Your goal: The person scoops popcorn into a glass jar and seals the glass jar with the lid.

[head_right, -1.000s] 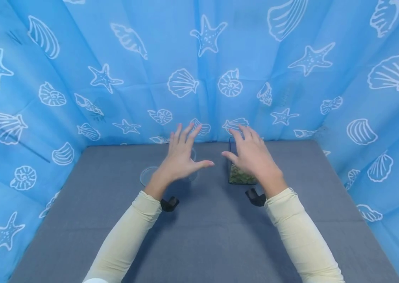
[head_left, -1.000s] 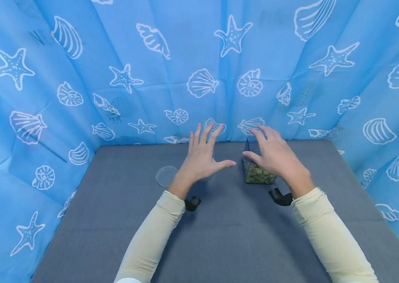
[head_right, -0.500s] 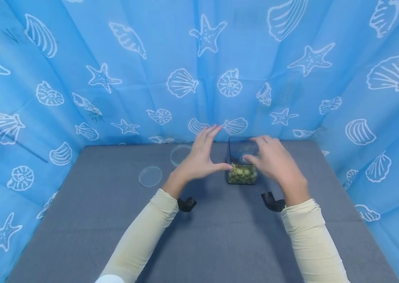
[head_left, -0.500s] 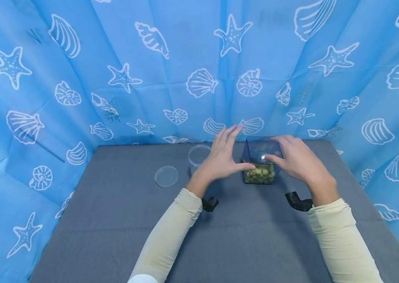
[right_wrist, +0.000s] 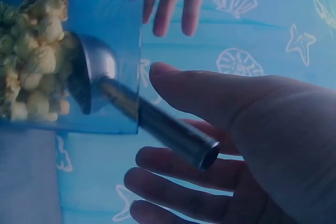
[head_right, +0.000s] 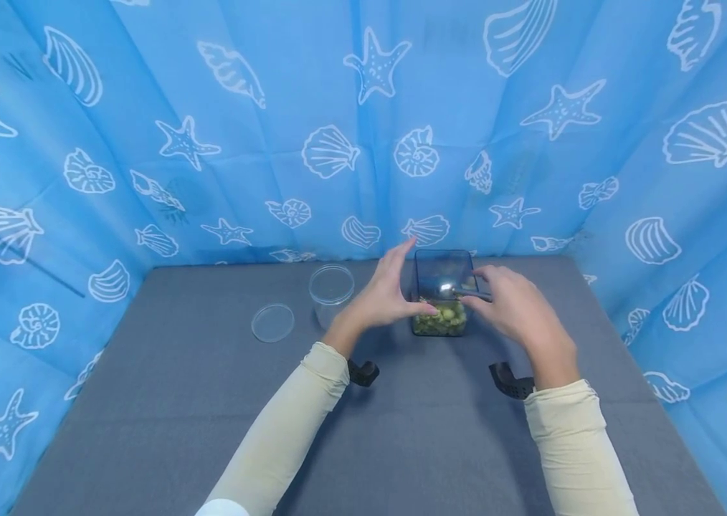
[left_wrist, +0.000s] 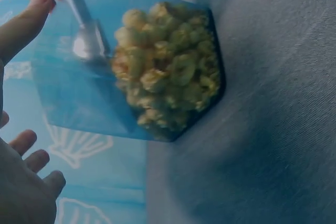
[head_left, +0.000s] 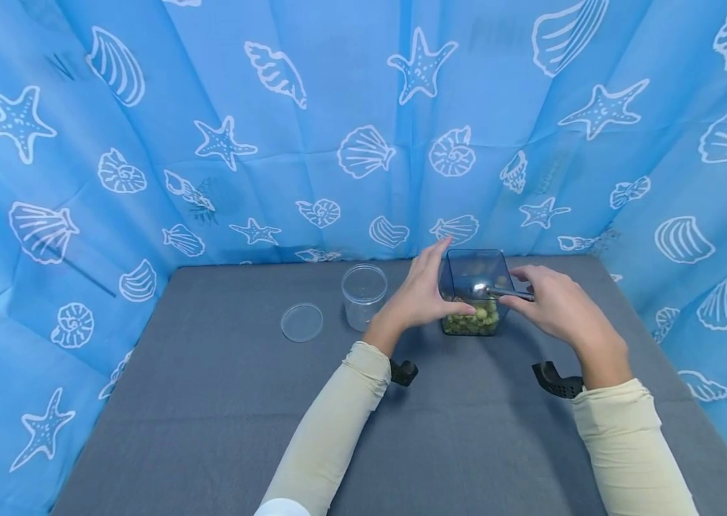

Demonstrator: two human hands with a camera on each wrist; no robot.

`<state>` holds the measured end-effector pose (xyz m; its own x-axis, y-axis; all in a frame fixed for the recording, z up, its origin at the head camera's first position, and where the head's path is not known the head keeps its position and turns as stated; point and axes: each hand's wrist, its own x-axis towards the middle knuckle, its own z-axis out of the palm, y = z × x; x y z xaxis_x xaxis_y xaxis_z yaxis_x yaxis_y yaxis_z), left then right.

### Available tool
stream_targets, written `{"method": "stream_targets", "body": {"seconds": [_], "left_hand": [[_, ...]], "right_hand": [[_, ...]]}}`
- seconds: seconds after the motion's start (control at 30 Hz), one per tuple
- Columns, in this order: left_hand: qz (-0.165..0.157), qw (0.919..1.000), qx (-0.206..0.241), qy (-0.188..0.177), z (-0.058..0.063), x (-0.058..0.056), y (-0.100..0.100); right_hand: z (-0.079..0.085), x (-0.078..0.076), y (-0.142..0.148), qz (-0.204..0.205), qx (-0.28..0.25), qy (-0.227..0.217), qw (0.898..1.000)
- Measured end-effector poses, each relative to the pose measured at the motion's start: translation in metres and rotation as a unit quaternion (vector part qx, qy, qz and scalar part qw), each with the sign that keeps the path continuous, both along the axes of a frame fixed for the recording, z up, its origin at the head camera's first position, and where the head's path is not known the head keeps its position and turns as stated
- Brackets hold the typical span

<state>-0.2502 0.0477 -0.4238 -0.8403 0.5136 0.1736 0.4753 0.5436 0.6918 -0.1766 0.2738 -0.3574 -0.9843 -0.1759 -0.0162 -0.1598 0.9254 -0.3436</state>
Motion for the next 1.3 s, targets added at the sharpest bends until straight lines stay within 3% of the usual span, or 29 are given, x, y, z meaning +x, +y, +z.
{"method": "stream_targets", "body": {"seconds": [0.27,0.9,1.1,1.3], "left_hand": [[0.0,0.9991,0.002,-0.042,-0.008,0.0,0.009],[0.025,0.996,0.031,-0.08,-0.009,0.0,0.02],[0.027,0.9959,0.042,-0.075,-0.014,0.001,0.025],[0.043,0.9937,0.047,-0.092,-0.022,-0.002,0.028]], "right_hand": [[-0.008,0.001,0.006,0.0,-0.007,0.001,1.0],[-0.017,0.003,0.006,0.007,-0.045,0.097,0.994],[-0.021,-0.003,0.003,-0.009,-0.091,0.156,0.984],[-0.027,-0.012,-0.002,-0.058,-0.134,0.204,0.968]]}}
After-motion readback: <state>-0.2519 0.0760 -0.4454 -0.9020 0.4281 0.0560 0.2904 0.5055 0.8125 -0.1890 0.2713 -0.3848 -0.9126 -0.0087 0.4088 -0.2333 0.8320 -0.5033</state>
